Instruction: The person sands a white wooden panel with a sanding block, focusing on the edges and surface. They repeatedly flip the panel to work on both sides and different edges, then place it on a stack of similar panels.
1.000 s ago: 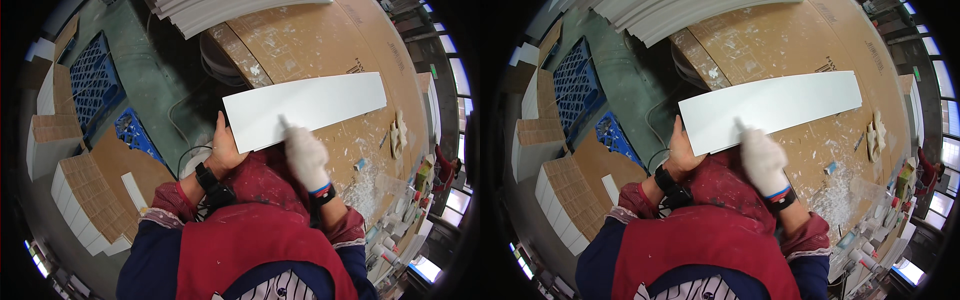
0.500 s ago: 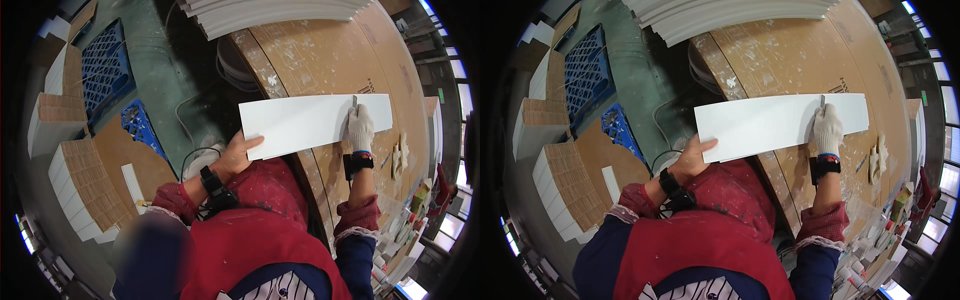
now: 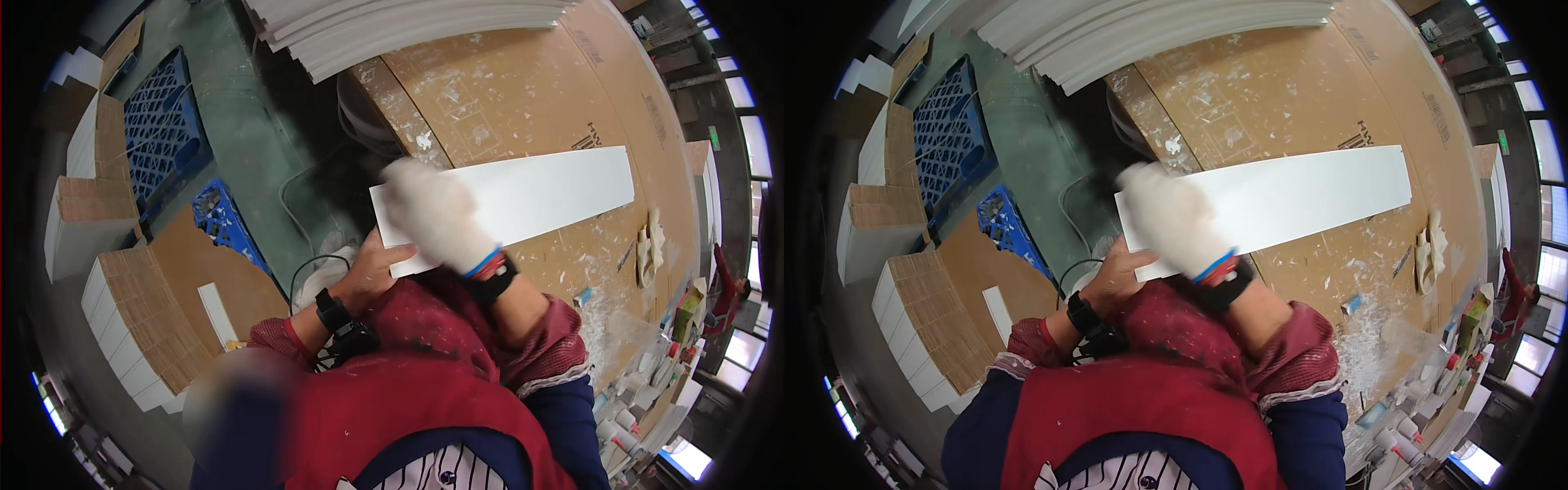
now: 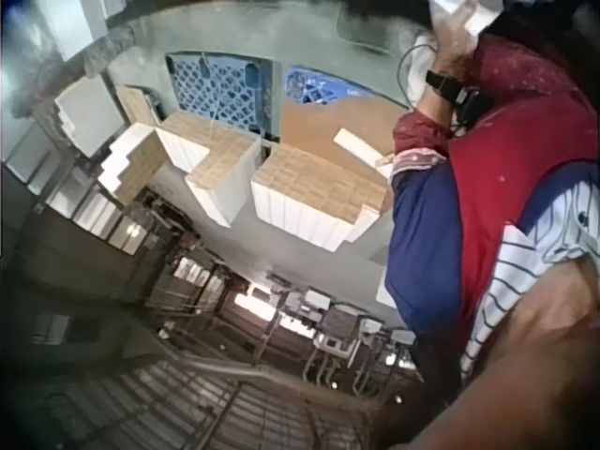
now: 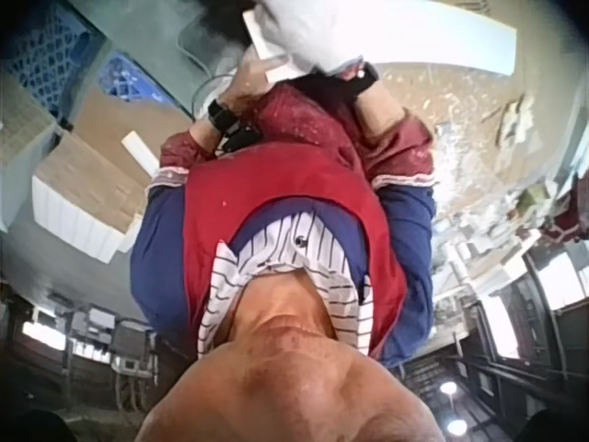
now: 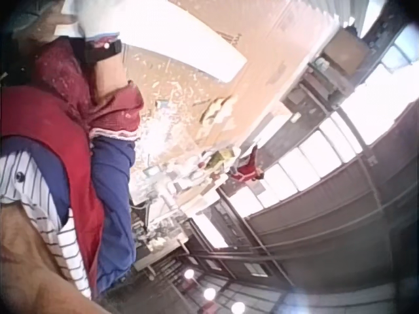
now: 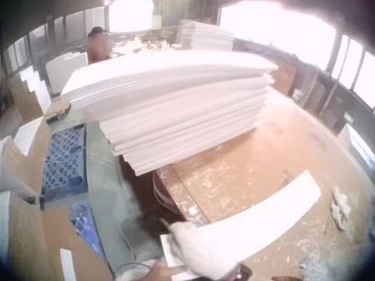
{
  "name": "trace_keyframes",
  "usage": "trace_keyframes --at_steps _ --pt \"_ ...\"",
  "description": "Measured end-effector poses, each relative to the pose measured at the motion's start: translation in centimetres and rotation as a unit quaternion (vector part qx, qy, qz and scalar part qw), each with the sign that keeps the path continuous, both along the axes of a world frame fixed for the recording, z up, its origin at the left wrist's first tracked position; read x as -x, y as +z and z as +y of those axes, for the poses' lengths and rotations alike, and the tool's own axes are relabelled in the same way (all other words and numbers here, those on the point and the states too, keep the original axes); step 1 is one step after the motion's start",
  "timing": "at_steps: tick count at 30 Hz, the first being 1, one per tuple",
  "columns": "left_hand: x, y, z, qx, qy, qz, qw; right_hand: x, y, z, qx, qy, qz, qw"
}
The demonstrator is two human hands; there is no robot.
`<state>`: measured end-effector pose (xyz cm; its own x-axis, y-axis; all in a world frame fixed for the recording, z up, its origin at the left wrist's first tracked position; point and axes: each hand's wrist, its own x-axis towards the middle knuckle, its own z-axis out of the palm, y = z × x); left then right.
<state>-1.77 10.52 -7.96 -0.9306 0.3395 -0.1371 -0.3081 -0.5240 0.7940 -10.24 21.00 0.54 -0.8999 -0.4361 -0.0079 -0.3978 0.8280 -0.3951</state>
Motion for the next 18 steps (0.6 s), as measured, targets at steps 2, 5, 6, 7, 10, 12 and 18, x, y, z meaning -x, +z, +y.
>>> trace_keyframes --at_steps 2,5,6,7,10,12,18 --pt "0.7 0.9 0.1 -0.144 -0.017 -0.208 0.967 2.5 0.2 3.3 -0.099 -0.072 -0.024 0.992" --pt "0.6 2.0 0.9 -0.042 0.02 -0.12 0.992 0.7 0.3 1.4 -0.144 -0.009 0.007 0.99" --pt "0.3 1.2 0.6 0.039 0.005 -0.033 0.999 0.0 -0.1 0.5 -0.124 0.028 0.018 0.992" --pt "0.0 0.4 0.3 0.121 0.0 0.053 0.991 -0.8 -0.9 -0.1 -0.065 0.136 0.012 0.989" --pt "-1.6 -2.0 -1.4 0.227 -0.055 0.112 0.966 -2.2 0.0 -1.8 0.052 0.295 -0.015 0.954" --pt "0.2 -0.7 -2.1 0.396 -0.135 0.305 0.856 -0.6 0.8 0.8 0.051 0.142 -0.039 0.988" --pt "0.9 1.7 0.8 -0.06 0.025 -0.214 0.975 3.8 0.9 9.9 -0.046 -0.075 -0.06 0.994"
